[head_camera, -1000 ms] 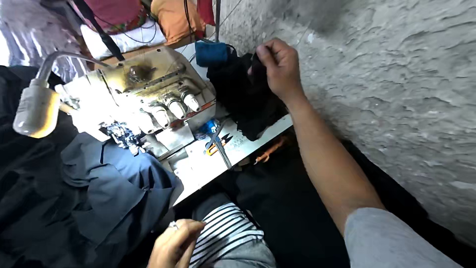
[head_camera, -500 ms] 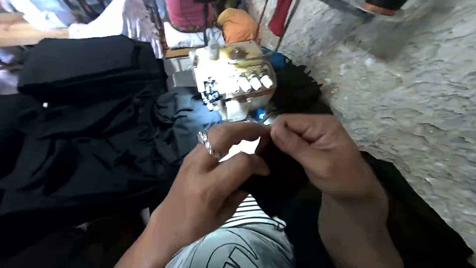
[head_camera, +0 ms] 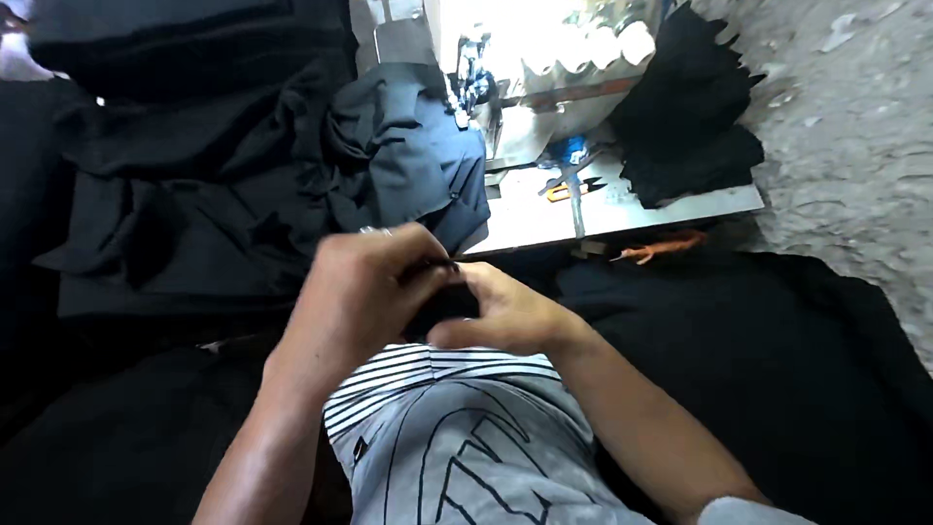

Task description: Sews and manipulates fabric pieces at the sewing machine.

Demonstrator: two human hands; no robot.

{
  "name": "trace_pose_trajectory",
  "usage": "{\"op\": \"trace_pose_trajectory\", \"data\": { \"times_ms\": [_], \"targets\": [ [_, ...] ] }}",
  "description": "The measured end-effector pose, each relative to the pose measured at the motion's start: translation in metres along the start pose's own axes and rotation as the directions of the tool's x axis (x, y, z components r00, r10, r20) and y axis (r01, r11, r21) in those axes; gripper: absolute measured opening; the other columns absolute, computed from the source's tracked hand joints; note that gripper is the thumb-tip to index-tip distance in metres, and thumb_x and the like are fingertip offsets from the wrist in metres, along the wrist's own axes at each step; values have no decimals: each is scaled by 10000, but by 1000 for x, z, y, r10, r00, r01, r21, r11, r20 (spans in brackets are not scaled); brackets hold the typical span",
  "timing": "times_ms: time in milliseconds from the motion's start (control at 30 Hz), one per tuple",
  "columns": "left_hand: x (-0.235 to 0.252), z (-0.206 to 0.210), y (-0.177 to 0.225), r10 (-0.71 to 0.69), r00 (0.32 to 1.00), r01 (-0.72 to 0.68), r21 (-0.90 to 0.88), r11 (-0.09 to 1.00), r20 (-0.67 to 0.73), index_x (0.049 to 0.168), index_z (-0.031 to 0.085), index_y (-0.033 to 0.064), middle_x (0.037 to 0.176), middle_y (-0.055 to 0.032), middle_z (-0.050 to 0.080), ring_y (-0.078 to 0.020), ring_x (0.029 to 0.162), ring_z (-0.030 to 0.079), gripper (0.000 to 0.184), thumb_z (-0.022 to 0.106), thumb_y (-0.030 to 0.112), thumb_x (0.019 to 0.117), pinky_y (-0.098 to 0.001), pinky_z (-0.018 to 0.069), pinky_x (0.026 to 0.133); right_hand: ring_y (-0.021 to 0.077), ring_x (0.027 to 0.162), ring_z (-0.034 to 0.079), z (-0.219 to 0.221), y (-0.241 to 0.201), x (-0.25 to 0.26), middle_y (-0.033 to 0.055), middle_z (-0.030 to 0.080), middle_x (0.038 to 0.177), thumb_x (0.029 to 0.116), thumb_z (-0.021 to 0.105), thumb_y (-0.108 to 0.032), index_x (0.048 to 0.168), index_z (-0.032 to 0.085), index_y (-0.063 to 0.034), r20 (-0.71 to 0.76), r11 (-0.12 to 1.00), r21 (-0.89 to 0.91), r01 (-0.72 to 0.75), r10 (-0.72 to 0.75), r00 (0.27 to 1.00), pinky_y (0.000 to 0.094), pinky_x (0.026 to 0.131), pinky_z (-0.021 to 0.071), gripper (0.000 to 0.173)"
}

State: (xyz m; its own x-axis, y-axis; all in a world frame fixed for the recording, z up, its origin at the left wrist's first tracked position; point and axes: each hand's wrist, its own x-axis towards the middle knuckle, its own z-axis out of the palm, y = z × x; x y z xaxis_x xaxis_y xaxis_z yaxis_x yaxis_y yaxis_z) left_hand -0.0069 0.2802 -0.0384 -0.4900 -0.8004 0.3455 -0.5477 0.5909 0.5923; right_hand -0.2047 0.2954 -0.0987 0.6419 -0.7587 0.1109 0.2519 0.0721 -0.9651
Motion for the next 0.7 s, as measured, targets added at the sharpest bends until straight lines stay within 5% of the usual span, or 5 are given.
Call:
{"op": "trace_pose_trajectory", "data": {
  "times_ms": [67,200,300,533,700],
  "targets": [
    [7,-8,-11,-75,995,73,-43,996,-59,963,742,124,858,69,729,14,755,672,61,729,182,949,-182,574,683,143,953,733,4,9,-3,88,758,1012,956,688,-29,1137,679,36,-39,999,8,-34,34,999,346,890,623,192],
    [-9,-3,-60,-307,925,283,-132,950,-226,1031,677,85,891,41,673,17,789,622,152,599,214,1046,-169,522,724,89,855,723,-22,26,-29,29,762,935,974,689,-121,1055,745,-30,-137,987,-137,-83,64,988,295,802,626,135],
    [-31,6,-84,-478,800,405,-262,876,-363,1016,611,89,800,44,587,-11,693,554,161,527,210,1081,-181,473,644,127,779,720,-34,33,-44,48,754,889,944,727,-136,1010,757,-51,-453,985,-122,-125,57,890,322,739,635,112],
    [-50,30,-89,-473,636,494,-149,856,-609,1023,636,66,771,47,562,7,647,517,223,510,238,1091,-164,439,604,14,476,533,-34,28,-32,-89,586,626,1074,556,-222,830,609,-157,-760,888,-420,-189,-230,608,189,438,474,258],
    [-64,19,-99,-471,590,578,-64,813,-656,1006,610,56,753,12,538,-21,615,500,259,491,267,1100,-183,422,581,-15,484,509,-45,27,-39,-113,580,636,1033,629,-218,882,667,-147,-744,816,-530,-230,-318,588,169,454,455,171]
  ]
}}
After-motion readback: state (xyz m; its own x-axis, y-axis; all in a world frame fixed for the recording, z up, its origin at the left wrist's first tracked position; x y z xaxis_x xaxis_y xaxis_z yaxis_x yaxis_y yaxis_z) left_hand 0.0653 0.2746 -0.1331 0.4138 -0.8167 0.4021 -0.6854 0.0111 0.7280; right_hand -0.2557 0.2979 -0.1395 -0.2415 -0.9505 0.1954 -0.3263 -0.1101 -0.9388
